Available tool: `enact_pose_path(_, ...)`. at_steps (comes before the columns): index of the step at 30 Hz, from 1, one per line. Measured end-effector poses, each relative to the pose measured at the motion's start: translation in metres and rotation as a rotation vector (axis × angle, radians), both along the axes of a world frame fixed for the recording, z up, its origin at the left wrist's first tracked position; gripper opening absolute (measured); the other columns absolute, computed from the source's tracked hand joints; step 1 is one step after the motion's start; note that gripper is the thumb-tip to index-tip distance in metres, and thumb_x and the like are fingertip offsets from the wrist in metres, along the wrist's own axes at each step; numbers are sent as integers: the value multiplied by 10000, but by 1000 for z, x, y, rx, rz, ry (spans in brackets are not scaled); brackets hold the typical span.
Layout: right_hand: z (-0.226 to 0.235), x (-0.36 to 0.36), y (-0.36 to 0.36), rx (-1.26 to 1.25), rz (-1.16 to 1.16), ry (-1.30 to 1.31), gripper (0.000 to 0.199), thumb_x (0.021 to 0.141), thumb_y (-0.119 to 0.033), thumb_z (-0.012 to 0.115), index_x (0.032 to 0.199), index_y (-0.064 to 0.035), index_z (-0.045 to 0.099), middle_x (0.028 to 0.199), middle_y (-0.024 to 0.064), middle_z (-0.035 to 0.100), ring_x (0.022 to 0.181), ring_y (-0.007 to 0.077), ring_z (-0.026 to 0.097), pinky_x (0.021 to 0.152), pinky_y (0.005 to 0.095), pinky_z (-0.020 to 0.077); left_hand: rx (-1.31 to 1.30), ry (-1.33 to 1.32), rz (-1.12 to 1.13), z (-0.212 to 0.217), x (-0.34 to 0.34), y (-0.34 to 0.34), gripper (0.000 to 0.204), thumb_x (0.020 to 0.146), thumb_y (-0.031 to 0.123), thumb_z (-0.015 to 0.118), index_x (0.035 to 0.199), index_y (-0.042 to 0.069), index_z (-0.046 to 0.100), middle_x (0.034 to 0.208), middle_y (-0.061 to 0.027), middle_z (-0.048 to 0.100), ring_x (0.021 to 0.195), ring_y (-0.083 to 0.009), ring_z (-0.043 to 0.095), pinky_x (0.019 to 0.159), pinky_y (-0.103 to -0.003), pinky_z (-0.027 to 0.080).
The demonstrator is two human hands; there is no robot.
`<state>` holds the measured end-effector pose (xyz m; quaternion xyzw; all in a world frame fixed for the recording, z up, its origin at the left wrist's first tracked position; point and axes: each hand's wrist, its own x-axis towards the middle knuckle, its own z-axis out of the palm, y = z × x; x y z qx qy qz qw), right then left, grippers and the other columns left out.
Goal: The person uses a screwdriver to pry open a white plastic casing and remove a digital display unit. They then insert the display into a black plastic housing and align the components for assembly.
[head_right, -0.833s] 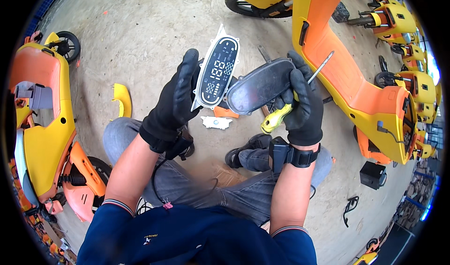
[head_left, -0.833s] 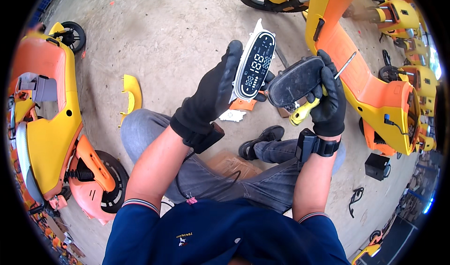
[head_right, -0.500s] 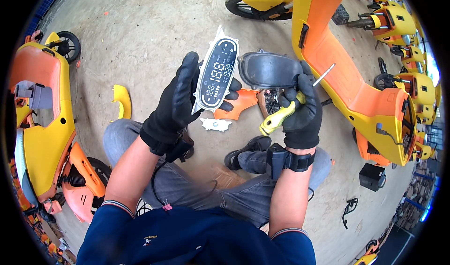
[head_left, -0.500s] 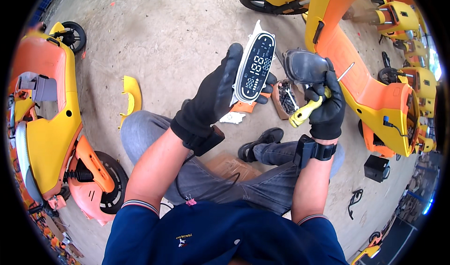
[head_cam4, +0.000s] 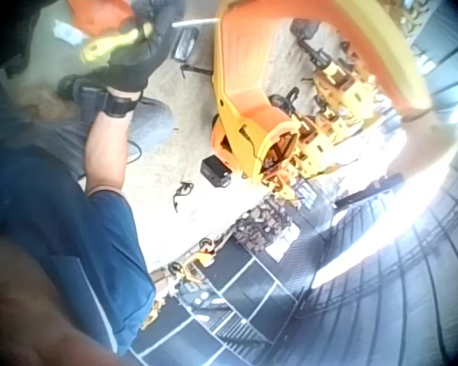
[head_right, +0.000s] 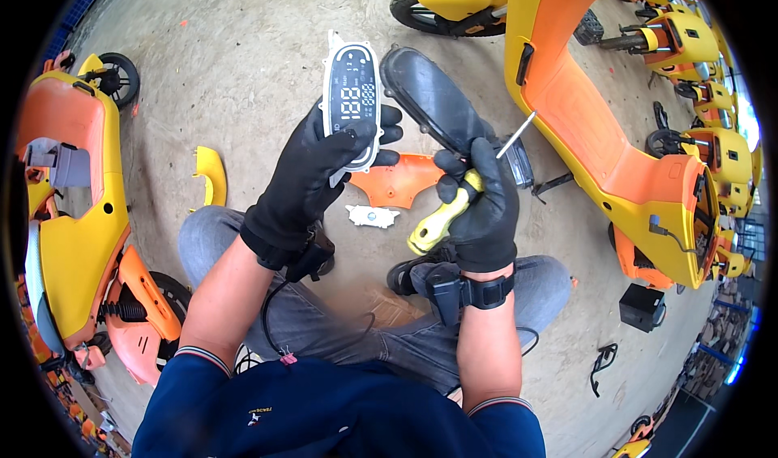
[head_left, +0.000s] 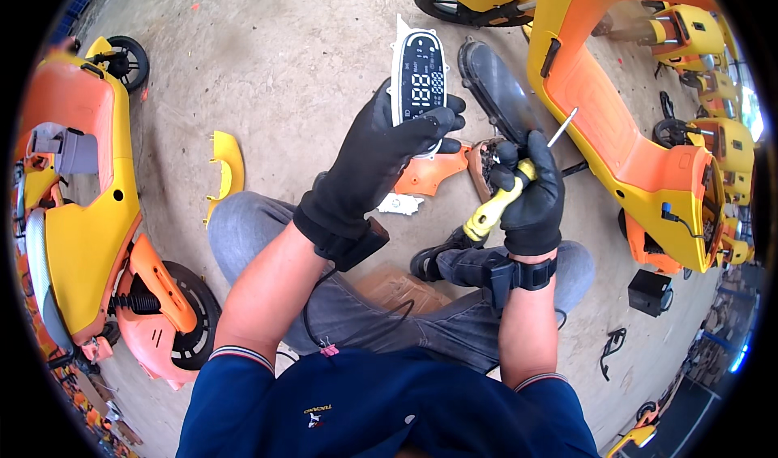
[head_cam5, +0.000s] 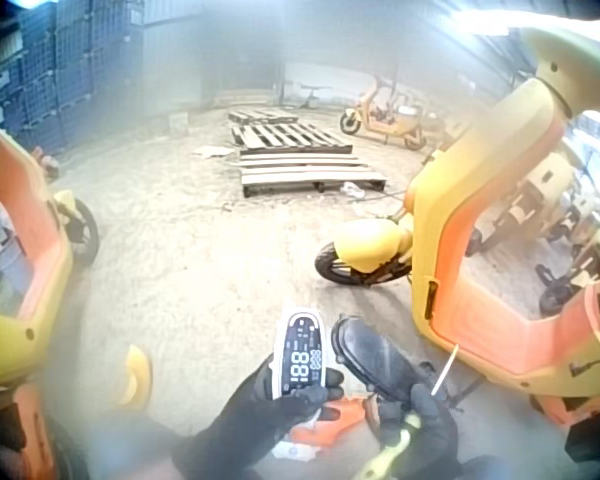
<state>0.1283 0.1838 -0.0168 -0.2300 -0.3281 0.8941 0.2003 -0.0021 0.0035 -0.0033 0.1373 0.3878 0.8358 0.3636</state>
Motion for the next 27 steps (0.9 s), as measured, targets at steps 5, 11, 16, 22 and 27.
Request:
enact_pose_path(5, -4, -5, -21, 16, 61, -29, 323, 1062, -200, 570, 1355, -66, 593, 1061, 166, 742, 848, 207, 698, 624, 277, 516, 16, -4, 73, 5, 0, -7, 475, 951, 89, 690, 1376, 4, 496, 1207, -114, 668, 1043, -195, 696, 910, -388, 610)
enact_pose_path(11, -11, -3, -35, 124, 192, -53, 361, 1051, -194, 576, 1378, -40, 563, 1220, 120, 697, 1034, 225, 714, 594, 248, 529, -30, 130, 193, -6, -6, -8, 364, 949, 73, 666, 1295, 1, 582, 1122, -83, 699, 1012, -164, 696, 886, -309, 574)
enact_pose_path(16, -14, -1, -32, 324, 297, -210, 381, 1021, -286, 638, 1287, -14, 607, 1040, 64, 687, 883, 116, 656, 593, 236, 536, -110, 140, 197, -3, -10, -15, 399, 877, -60, 555, 1269, -33, 624, 1160, -139, 689, 1010, -210, 703, 900, -324, 557)
enact_pose_path(22, 0, -1, -14, 554, 409, -367, 364, 984, -288, 705, 1209, -4, 678, 985, 31, 687, 752, 80, 604, 592, 241, 511, -252, 95, 92, 6, -8, -18, 329, 951, 76, 656, 1256, -31, 592, 1044, -74, 706, 876, -143, 692, 737, -287, 556)
enact_pose_path(27, 20, -10, 2, 643, 450, -364, 430, 969, -278, 712, 1290, 2, 653, 1004, 29, 673, 778, 81, 615, 599, 238, 527, -227, 50, 2, 0, -9, -14, 391, 916, 110, 703, 1274, -8, 599, 1034, -84, 717, 904, -147, 699, 743, -283, 568)
